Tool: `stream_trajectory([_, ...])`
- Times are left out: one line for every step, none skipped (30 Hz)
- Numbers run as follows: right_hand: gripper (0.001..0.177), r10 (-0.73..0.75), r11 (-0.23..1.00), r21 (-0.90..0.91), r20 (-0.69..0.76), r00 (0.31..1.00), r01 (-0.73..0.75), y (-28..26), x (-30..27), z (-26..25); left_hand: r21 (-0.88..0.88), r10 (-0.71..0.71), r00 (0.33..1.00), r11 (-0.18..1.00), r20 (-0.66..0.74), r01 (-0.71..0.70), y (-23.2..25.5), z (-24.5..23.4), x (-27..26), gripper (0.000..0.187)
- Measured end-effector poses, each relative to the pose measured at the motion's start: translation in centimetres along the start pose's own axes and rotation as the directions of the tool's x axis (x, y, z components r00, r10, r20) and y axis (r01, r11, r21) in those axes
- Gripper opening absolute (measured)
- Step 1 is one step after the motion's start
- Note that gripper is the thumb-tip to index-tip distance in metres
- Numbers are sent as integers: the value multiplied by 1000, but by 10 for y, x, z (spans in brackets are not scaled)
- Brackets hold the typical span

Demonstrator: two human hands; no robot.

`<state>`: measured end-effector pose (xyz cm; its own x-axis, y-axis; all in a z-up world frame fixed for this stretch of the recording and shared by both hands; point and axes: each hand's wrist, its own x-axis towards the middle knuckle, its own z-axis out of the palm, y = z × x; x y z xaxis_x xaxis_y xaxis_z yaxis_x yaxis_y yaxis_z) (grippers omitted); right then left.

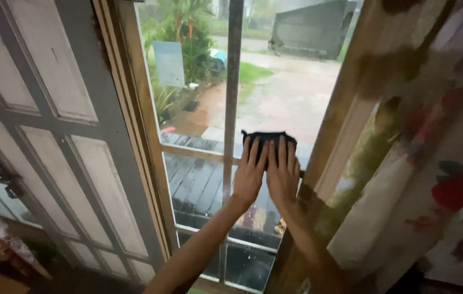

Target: The person wipes a multi-pane glass door with a dark cloth, moving methodically across each pane from bottom to top and side to side. The person handles the cloth and the glass door throughout the task.

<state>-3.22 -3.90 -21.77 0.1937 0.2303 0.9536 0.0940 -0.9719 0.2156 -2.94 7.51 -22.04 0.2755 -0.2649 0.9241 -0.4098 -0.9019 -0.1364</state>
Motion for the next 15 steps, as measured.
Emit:
stream_trajectory([52,12,1000,21,-8,1000,-12,2,15,0,-32,-5,999,999,-40,4,-4,-2,14,77])
stream_trajectory([54,24,999,42,-17,1000,-24,5,31,1,-64,-11,997,998,-80,6,-9,-3,30,83])
stream_trajectory([54,32,999,30,-19,999,-32,8,57,-1,-72,-1,997,997,-83,-5,-15,-9,56,83])
stream_trajectory([54,44,999,-6,-55,997,-45,12,83,-3,-98,21,986,995,-163,-37,-21,-14,82,77])
stream_trajectory([53,50,998,-41,-91,995,-54,17,109,-4,-121,34,969,991,-244,-65,-26,-19,108,70])
stream_trajectory([53,52,997,-52,-93,994,-57,22,131,-1,-129,37,968,989,-249,-71,-29,-23,132,70])
stream_trajectory([51,50,996,-72,-154,987,-62,25,155,3,-79,39,968,995,-248,-61,-35,-30,157,71])
stream_trajectory([49,47,994,-91,-214,976,-68,28,180,7,-29,41,968,998,-247,-50,-42,-36,182,72])
stream_trajectory([49,48,993,-91,-216,975,-69,28,203,12,-29,43,968,998,-248,-52,-57,-40,203,72])
stream_trajectory([46,43,996,-58,-258,965,-60,28,226,17,14,96,922,995,-375,-98,-73,-44,224,57])
stream_trajectory([45,41,998,-30,-298,954,-52,30,246,21,58,151,857,988,-492,-141,-85,-46,245,42])
stream_trajectory([45,43,998,-34,-298,954,-56,22,255,26,55,153,857,988,-493,-145,-96,-41,245,42])
stream_trajectory([46,20,999,-37,-315,949,-34,16,266,30,76,130,880,991,-457,-107,-106,-35,248,48])
stream_trajectory([47,-3,999,-41,-333,943,-12,11,276,34,99,105,901,993,-421,-70,-116,-30,250,55])
stream_trajectory([47,-5,999,-49,-333,943,-12,-1,264,25,92,104,899,993,-425,-71,-113,-36,235,55])
